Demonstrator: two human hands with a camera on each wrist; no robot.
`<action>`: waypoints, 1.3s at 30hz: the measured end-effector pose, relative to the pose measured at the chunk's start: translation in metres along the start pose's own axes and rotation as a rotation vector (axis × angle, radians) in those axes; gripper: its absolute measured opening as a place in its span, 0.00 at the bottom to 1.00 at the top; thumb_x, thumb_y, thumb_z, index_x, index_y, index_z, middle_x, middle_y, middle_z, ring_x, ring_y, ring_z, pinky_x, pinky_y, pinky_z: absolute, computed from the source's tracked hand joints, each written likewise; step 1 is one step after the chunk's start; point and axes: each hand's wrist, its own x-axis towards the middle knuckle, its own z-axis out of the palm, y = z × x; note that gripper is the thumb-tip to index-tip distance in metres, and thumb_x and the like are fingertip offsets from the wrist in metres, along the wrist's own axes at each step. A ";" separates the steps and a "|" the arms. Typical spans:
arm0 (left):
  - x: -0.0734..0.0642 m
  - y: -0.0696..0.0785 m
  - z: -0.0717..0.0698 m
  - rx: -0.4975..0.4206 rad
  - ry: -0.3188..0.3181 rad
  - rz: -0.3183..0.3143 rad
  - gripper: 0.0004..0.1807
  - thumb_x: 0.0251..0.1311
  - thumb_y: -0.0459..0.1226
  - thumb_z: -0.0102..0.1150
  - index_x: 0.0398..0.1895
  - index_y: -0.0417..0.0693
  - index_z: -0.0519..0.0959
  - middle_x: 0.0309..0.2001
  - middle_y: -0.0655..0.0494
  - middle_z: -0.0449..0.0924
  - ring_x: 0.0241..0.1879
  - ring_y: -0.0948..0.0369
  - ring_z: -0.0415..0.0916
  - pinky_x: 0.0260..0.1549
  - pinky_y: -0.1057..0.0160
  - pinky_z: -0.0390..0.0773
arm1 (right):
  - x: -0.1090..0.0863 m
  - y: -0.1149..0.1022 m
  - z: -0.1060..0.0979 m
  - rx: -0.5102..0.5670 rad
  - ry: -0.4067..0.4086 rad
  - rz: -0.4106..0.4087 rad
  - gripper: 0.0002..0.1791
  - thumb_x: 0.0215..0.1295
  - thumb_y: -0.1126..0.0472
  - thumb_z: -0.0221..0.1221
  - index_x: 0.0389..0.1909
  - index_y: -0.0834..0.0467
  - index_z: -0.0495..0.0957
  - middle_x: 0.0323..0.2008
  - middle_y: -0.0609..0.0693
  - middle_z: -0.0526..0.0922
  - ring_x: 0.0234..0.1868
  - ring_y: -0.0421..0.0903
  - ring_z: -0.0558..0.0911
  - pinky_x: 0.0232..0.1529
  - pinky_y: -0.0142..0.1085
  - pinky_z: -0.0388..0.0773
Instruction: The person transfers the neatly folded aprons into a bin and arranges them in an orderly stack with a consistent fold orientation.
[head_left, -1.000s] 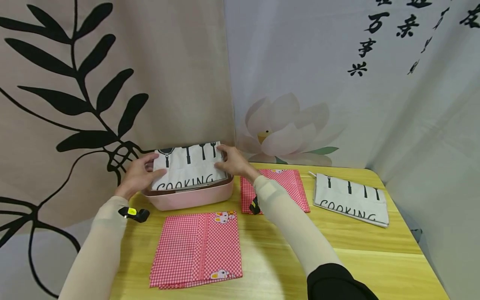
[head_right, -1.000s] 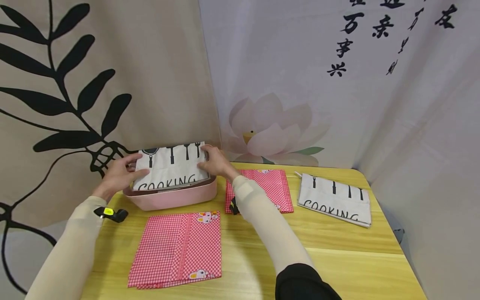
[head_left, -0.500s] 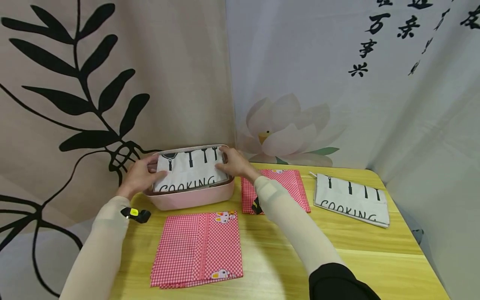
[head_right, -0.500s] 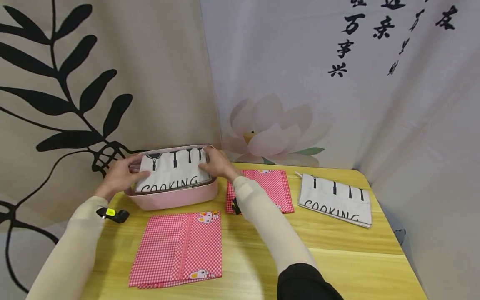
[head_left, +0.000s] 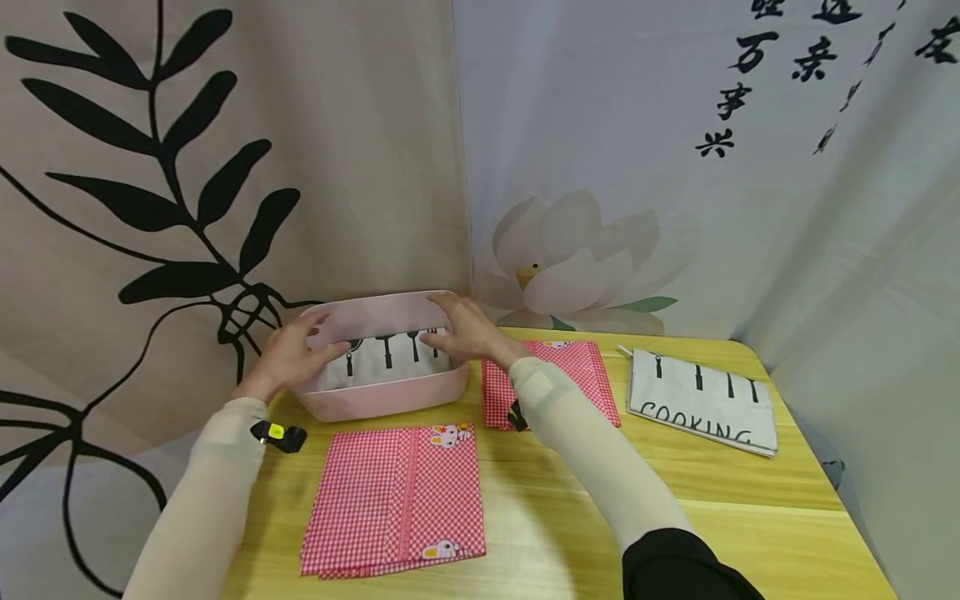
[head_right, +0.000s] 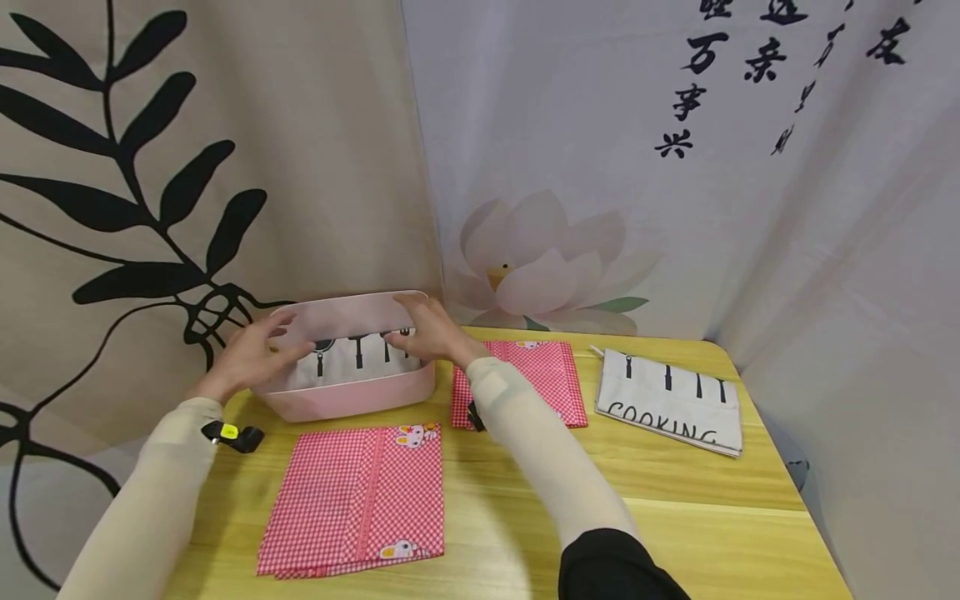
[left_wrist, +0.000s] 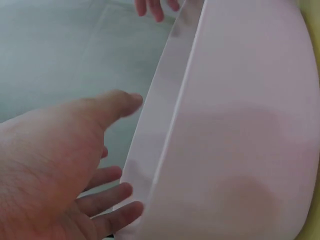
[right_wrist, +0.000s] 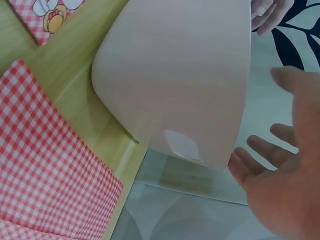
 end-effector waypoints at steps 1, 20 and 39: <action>0.001 0.000 0.001 0.006 0.004 0.008 0.48 0.79 0.57 0.67 0.92 0.48 0.59 0.89 0.34 0.59 0.84 0.28 0.63 0.75 0.21 0.72 | -0.001 0.000 0.000 -0.007 -0.003 -0.002 0.45 0.80 0.43 0.66 0.91 0.51 0.61 0.91 0.56 0.62 0.91 0.61 0.62 0.90 0.63 0.62; 0.005 0.008 0.014 0.168 0.029 0.127 0.53 0.77 0.64 0.64 0.93 0.49 0.54 0.93 0.33 0.47 0.90 0.26 0.41 0.84 0.15 0.40 | -0.009 0.008 0.001 -0.251 -0.017 -0.092 0.51 0.78 0.27 0.56 0.93 0.45 0.53 0.92 0.60 0.57 0.93 0.70 0.51 0.92 0.73 0.43; 0.003 0.020 0.031 0.212 0.026 0.235 0.53 0.76 0.66 0.62 0.95 0.62 0.51 0.95 0.44 0.44 0.94 0.36 0.37 0.86 0.17 0.35 | -0.043 0.022 -0.011 -0.221 -0.019 -0.088 0.55 0.75 0.24 0.57 0.94 0.41 0.50 0.94 0.57 0.50 0.95 0.68 0.46 0.92 0.72 0.37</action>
